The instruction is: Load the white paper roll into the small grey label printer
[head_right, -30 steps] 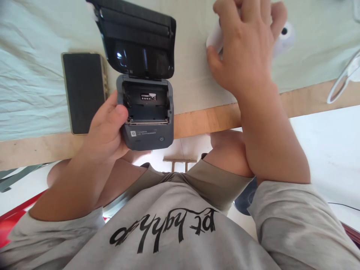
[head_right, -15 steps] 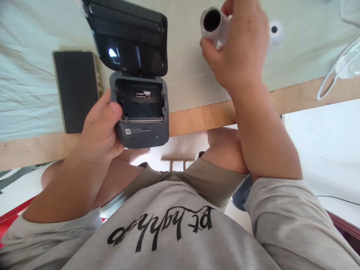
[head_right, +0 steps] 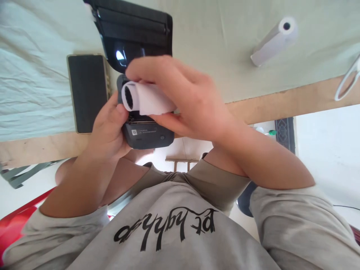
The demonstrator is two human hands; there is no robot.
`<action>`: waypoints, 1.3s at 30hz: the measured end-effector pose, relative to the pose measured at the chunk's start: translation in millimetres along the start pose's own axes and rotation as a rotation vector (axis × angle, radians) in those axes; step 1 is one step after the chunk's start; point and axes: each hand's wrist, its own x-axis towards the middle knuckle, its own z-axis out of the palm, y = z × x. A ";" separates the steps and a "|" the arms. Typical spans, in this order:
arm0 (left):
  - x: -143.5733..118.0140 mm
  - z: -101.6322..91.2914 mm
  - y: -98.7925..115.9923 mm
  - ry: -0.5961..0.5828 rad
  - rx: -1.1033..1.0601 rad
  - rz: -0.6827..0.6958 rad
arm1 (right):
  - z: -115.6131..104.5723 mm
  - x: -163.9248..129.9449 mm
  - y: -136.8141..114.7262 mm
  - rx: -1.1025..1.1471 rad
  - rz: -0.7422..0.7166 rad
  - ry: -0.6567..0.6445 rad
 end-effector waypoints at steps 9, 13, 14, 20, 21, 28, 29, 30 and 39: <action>-4.0 2.9 1.9 0.038 0.079 -0.005 | 14.9 0.9 2.1 -0.338 0.058 -0.044; -3.4 0.2 -2.2 0.017 0.070 0.052 | 23.9 -0.3 5.7 -0.362 -0.062 0.013; -3.1 -0.6 -3.5 0.012 0.080 0.066 | 26.3 -0.3 6.9 -0.360 -0.081 0.037; -1.3 -1.5 -5.2 0.006 0.088 0.069 | 28.5 1.3 8.8 -0.361 -0.105 0.076; -1.1 -0.9 -4.7 0.012 0.090 0.065 | 27.6 1.5 8.5 -0.360 -0.100 0.081; -0.4 0.3 -3.2 0.026 0.104 0.040 | 20.1 -1.3 6.5 -0.295 -0.076 -0.004; -0.3 -0.2 -3.4 0.027 0.101 0.044 | 18.3 -2.2 6.3 -0.259 -0.095 0.003; -0.3 -0.6 -3.6 0.028 0.096 0.051 | 16.6 -3.3 6.0 -0.220 -0.122 0.016; -3.6 -4.5 -6.2 0.000 0.174 0.150 | 15.9 -10.6 11.4 -0.007 -0.312 0.035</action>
